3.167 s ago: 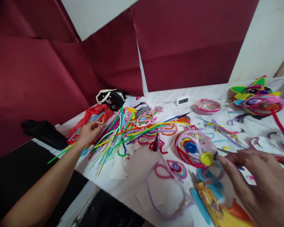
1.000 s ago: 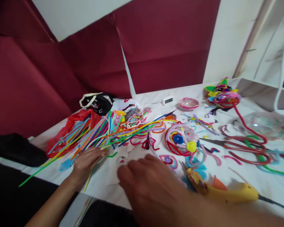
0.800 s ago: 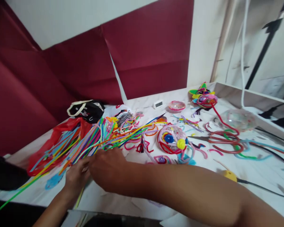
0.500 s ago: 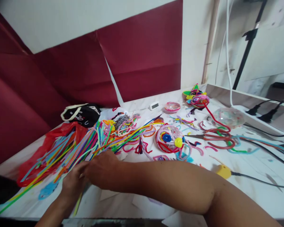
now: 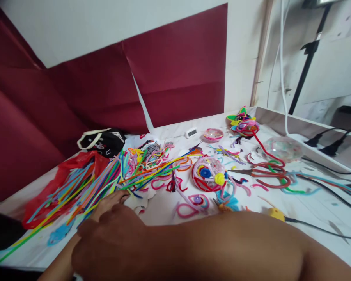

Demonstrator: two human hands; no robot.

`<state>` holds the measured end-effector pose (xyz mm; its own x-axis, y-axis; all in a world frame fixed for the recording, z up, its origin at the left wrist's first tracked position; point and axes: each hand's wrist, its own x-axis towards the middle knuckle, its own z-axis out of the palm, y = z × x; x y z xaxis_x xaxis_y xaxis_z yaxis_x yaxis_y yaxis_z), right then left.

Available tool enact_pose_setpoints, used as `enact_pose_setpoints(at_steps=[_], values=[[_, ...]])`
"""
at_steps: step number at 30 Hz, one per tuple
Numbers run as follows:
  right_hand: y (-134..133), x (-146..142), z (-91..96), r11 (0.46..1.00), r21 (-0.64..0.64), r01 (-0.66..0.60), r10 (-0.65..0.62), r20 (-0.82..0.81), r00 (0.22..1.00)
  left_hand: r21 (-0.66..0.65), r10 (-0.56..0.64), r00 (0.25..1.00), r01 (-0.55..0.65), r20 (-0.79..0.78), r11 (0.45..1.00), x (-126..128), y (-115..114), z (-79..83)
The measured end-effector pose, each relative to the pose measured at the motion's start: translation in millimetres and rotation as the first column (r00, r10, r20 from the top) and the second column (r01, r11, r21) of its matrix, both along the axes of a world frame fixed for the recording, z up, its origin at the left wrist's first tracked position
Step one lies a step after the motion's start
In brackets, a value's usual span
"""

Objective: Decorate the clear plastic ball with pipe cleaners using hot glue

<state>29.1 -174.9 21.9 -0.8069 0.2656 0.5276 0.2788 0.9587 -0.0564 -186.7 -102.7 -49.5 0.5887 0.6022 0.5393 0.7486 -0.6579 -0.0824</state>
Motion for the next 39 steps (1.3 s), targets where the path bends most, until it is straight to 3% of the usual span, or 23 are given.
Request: enact_pose_setpoints(at_steps=[3,5,8,10,12,14,16,18,20,23,26,30,34,39], values=[[-15.6,25.4,9.6,0.991,-0.118,-0.070,0.076,0.050,0.996,-0.123,0.018,1.000,-0.021,-0.026,0.992,-1.9,2.7,-0.7],[-20.7,49.0,18.7,0.974,-0.209,-0.090,0.112,0.094,0.989,-0.135,0.046,0.999,-0.045,0.002,0.990,-5.2,2.4,1.1],[-25.6,92.3,35.3,0.906,-0.411,-0.096,0.162,0.129,0.978,-0.193,0.095,0.995,-0.089,0.025,0.977,-9.6,-1.9,12.1],[-27.6,122.3,43.4,0.836,-0.549,0.005,-0.012,-0.009,1.000,-0.181,0.114,0.993,-0.106,0.036,0.978,-9.1,-5.7,25.6],[-26.4,149.6,46.4,0.809,-0.588,0.004,-0.138,-0.183,0.973,-0.146,0.130,0.990,-0.122,0.046,0.982,-2.2,-9.9,43.8],[-21.1,172.0,45.6,0.794,-0.606,0.052,-0.246,-0.241,0.939,-0.032,0.215,0.969,-0.212,0.122,0.977,15.0,-15.6,65.9],[-13.0,189.1,44.0,0.813,-0.575,0.091,-0.324,-0.316,0.892,0.073,0.254,0.930,-0.282,0.268,0.957,44.3,-23.5,89.3],[-4.8,201.3,43.4,0.829,-0.545,0.126,-0.369,-0.363,0.856,0.111,0.155,0.930,-0.202,0.333,0.973,83.8,-31.7,109.8],[1.6,209.6,44.4,0.845,-0.515,0.147,-0.387,-0.399,0.831,0.095,-0.028,0.966,0.003,0.258,0.995,127.5,-36.9,123.0],[7.9,218.6,47.6,0.863,-0.479,0.159,-0.396,-0.445,0.803,0.055,-0.306,0.939,0.301,0.157,0.952,185.1,-33.6,126.8],[11.6,228.5,50.7,0.866,-0.465,0.186,-0.418,-0.468,0.779,0.092,-0.404,0.893,0.394,0.200,0.915,220.1,-20.3,121.9],[14.6,241.6,55.5,0.836,-0.498,0.229,-0.472,-0.441,0.764,0.203,-0.372,0.915,0.339,0.157,0.919,235.8,-3.9,123.0],[17.1,243.3,63.2,0.773,-0.607,0.182,-0.502,-0.411,0.761,0.307,-0.260,0.966,0.247,-0.001,0.919,238.5,2.2,129.3],[21.9,237.4,70.4,0.725,-0.682,0.099,-0.509,-0.433,0.743,0.396,-0.209,0.978,0.194,-0.007,0.897,237.6,0.2,127.9]])
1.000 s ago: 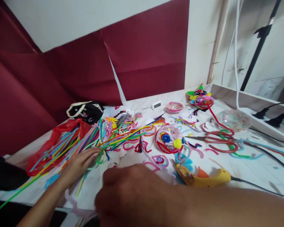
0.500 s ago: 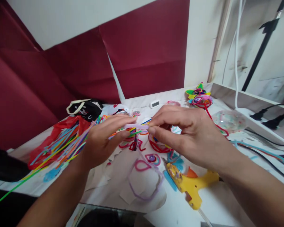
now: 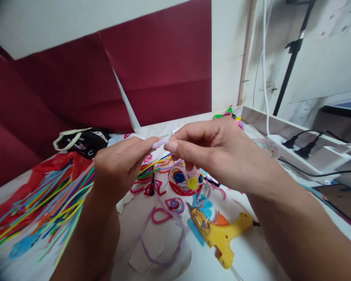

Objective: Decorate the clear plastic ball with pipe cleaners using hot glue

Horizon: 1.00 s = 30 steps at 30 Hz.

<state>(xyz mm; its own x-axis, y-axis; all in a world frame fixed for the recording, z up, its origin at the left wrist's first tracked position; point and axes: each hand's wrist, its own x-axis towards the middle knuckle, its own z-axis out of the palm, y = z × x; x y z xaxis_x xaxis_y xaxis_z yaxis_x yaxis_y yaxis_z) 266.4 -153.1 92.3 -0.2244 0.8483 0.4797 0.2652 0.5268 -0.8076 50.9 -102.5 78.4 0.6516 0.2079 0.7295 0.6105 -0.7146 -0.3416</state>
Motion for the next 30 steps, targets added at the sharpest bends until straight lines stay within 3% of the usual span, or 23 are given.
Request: enact_pose_setpoints(at_steps=[6,11,20,30], values=[[5.5,-1.7,-0.9,0.989,-0.094,-0.113,0.115,0.022,0.993,0.076,0.024,1.000,-0.023,-0.008,0.997,-9.5,-5.2,-1.3],[3.1,-2.4,-1.4,0.998,-0.002,-0.070,0.070,0.113,0.991,-0.024,-0.073,0.997,0.073,-0.006,0.997,-11.4,-6.5,0.1],[5.5,0.2,0.1,0.986,-0.097,-0.139,0.146,0.077,0.986,-0.025,-0.143,0.990,0.143,-0.006,0.989,-8.8,-9.4,1.8],[10.1,1.0,-2.6,0.995,0.074,-0.069,0.046,0.273,0.961,-0.012,-0.144,0.990,0.144,0.005,0.989,-10.7,-3.5,-0.8]])
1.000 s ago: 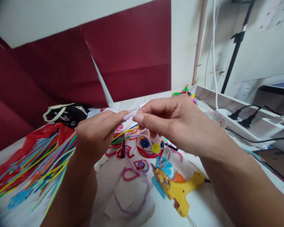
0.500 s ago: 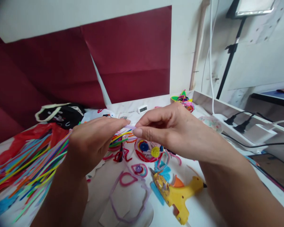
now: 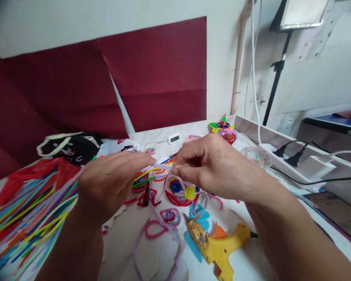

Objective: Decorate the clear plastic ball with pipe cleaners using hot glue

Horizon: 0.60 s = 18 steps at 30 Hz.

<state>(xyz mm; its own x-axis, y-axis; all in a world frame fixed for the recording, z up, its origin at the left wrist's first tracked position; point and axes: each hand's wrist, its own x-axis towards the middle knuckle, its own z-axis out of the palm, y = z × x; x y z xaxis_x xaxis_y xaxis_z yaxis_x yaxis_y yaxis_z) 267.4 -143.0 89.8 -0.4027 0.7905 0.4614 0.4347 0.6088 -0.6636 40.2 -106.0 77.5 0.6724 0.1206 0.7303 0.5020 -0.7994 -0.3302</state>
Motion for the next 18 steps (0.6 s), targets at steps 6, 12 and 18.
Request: enact_pose_setpoints(at_steps=[6,12,18], values=[[11.5,1.5,-8.3,0.999,-0.007,0.038,-0.038,-0.047,0.998,-0.054,0.042,0.999,-0.041,0.016,0.998,0.7,6.0,-1.8],[16.7,2.6,-12.3,0.998,-0.046,0.050,-0.054,-0.080,0.995,-0.087,0.057,0.998,-0.057,-0.007,0.995,4.0,7.3,-3.1],[21.6,0.9,-14.2,0.977,0.028,0.210,-0.209,-0.036,0.977,-0.128,0.178,0.983,-0.172,0.039,0.977,10.3,12.1,-8.8]])
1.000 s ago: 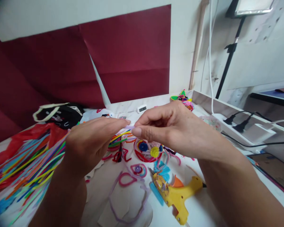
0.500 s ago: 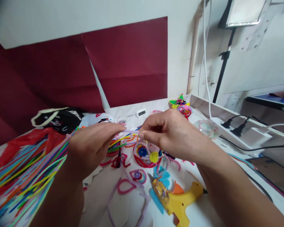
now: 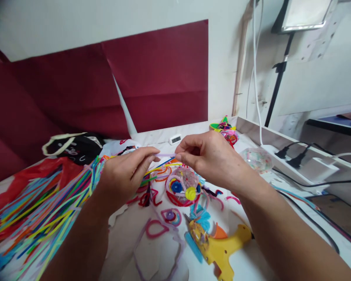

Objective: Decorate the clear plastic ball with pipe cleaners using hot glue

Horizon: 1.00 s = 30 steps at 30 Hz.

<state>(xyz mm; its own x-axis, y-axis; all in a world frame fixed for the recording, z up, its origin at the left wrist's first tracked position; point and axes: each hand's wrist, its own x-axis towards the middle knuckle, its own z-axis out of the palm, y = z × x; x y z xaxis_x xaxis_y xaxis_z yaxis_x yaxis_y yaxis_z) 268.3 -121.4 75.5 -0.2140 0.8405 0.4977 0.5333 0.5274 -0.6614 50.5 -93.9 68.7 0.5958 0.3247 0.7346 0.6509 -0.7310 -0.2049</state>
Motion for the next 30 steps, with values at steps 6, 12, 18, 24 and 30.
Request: enact_pose_setpoints(at_steps=[6,12,18,24,30], values=[[1.6,-2.7,-1.5,0.979,0.158,0.125,-0.157,0.212,0.965,-0.026,0.082,0.996,-0.082,-0.024,0.996,3.5,1.7,-2.3],[-0.2,-10.0,-0.7,0.935,0.300,0.190,-0.289,0.335,0.897,-0.095,0.127,0.991,-0.131,-0.051,0.987,5.0,1.5,-6.2],[-2.6,-15.0,-4.4,0.944,0.283,0.171,-0.238,0.222,0.946,-0.001,0.096,0.991,-0.096,-0.091,0.995,7.1,-0.1,-7.2],[-4.8,-21.1,-7.3,0.957,0.247,0.154,-0.195,0.147,0.970,0.114,0.115,0.990,-0.106,-0.081,0.988,6.4,-1.0,-7.8],[-0.7,-18.1,-11.4,0.942,0.318,0.109,-0.175,0.187,0.967,0.103,0.107,0.989,-0.097,-0.099,0.990,6.9,-0.9,-8.0]])
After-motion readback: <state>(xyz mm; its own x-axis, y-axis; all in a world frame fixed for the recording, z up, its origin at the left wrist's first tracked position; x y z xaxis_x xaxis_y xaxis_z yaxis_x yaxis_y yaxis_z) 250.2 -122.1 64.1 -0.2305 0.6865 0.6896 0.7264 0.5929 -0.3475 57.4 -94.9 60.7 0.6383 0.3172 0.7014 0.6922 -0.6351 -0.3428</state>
